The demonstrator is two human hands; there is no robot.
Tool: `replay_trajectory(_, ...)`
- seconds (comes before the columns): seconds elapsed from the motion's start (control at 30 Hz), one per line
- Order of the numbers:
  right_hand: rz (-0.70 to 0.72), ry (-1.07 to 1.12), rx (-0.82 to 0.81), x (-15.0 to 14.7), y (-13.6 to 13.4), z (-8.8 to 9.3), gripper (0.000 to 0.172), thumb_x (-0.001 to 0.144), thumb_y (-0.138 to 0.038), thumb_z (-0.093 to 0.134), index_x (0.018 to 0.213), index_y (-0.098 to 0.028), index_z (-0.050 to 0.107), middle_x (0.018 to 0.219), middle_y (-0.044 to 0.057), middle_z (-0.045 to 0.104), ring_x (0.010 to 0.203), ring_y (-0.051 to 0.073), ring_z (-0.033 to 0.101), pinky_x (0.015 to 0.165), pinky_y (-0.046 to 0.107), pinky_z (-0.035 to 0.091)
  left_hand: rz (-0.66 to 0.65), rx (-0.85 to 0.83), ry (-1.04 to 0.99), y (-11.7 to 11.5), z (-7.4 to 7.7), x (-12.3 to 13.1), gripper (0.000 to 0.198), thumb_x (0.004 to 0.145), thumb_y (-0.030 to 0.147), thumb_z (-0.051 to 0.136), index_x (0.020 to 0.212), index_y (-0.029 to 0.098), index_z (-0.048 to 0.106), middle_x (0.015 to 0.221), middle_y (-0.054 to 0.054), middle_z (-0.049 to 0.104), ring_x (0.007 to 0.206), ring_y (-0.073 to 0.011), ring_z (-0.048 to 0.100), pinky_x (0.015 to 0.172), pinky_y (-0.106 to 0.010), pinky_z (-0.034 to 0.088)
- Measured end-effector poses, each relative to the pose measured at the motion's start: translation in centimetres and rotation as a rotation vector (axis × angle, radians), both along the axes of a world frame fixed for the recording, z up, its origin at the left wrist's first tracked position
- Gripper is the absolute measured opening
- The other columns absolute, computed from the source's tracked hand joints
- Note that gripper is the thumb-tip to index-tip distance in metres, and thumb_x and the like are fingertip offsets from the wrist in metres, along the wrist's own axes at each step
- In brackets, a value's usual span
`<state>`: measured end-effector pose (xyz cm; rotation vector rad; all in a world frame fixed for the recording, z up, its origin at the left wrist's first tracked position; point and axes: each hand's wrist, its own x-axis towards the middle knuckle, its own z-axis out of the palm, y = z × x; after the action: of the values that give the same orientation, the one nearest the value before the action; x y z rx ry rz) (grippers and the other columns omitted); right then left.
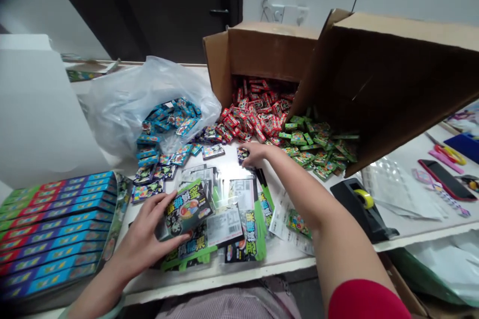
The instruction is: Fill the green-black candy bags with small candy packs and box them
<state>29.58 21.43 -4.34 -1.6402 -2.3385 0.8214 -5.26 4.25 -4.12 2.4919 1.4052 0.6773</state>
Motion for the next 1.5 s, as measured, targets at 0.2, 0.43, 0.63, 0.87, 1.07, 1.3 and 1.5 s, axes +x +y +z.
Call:
replay_trajectory(0.2, -0.039, 0.027, 0.158, -1.1, -2.7, 2.1, 0.073, 0.06, -0.038, 0.083, 0.124, -0.017, 0.054, 0.123, 0.013, 0.052, 0.117, 0.028, 0.05, 0.099, 0.044, 0.042, 0.031, -0.026, -0.013, 0.3, 0.0, 0.0, 0.086, 0.071, 0.047, 0.072, 0.143, 0.025, 0.03, 0.126, -0.011, 0.043, 0.116, -0.0329, 0.049, 0.098, -0.049, 0.045)
replay_trajectory(0.43, 0.442, 0.138, 0.336, -3.7, -11.9, 8.6, 0.08, 0.067, -0.049, 0.078, 0.136, -0.024, 0.046, 0.136, 0.013, 0.045, 0.125, 0.029, 0.043, 0.105, 0.046, 0.039, -0.028, -0.019, -0.069, 0.3, 1.0, 0.9, 0.091, 0.069, 0.044, 0.077, 0.144, 0.024, 0.029, 0.127, -0.013, 0.041, 0.12, -0.0328, 0.044, 0.102, -0.05, 0.041)
replay_trajectory(0.63, 0.545, -0.034, 0.342, -5.0, -13.9, 9.2, 0.077, 0.067, -0.049, 0.078, 0.133, -0.02, 0.05, 0.13, 0.016, 0.051, 0.119, 0.03, 0.048, 0.1, 0.046, 0.043, -0.129, -0.076, -0.119, -0.4, 1.3, 1.3, 0.094, 0.068, 0.041, 0.078, 0.146, 0.027, 0.027, 0.128, -0.013, 0.041, 0.121, -0.0328, 0.045, 0.101, -0.05, 0.042)
replay_trajectory(0.87, 0.548, -0.068, 0.355, -5.6, -14.8, 9.2, 0.073, 0.067, -0.044, 0.079, 0.127, -0.014, 0.053, 0.125, 0.018, 0.054, 0.117, 0.033, 0.048, 0.099, 0.046, 0.043, -0.134, -0.134, -0.15, -1.0, 1.5, 1.7, 0.091, 0.066, 0.04, 0.079, 0.143, 0.026, 0.031, 0.127, -0.012, 0.042, 0.12, -0.0326, 0.045, 0.101, -0.051, 0.043)
replay_trajectory(1.07, 0.511, 0.131, 0.309, -6.4, -15.3, 7.4, 0.098, 0.065, -0.055, 0.077, 0.141, -0.014, 0.031, 0.138, 0.021, 0.04, 0.128, 0.032, 0.041, 0.105, 0.044, 0.04, -0.122, -0.143, -0.163, -1.7, 1.0, 1.6, 0.093, 0.064, 0.038, 0.08, 0.141, 0.025, 0.032, 0.127, -0.012, 0.042, 0.12, -0.0322, 0.046, 0.101, -0.051, 0.043)
replay_trajectory(1.3, 0.214, 0.253, 0.296, -7.6, -16.5, 6.6, 0.044, 0.088, -0.036, 0.059, 0.128, -0.021, 0.047, 0.119, 0.012, 0.061, 0.113, 0.026, 0.054, 0.096, 0.047, 0.044, 0.024, -0.054, -0.135, -1.9, 0.4, 0.8, 0.093, 0.065, 0.035, 0.08, 0.142, 0.027, 0.029, 0.126, -0.012, 0.042, 0.119, -0.033, 0.046, 0.099, -0.053, 0.043)
replay_trajectory(1.5, 0.013, 0.451, -0.049, -9.3, -15.6, 5.6, 0.035, 0.089, -0.026, 0.054, 0.124, -0.021, 0.05, 0.103, 0.008, 0.069, 0.087, 0.019, 0.065, 0.076, 0.035, 0.052, 0.02, -0.046, -0.115, -1.8, -0.6, 1.2, 0.094, 0.065, 0.036, 0.08, 0.142, 0.023, 0.028, 0.127, -0.014, 0.042, 0.119, -0.034, 0.044, 0.099, -0.053, 0.043)
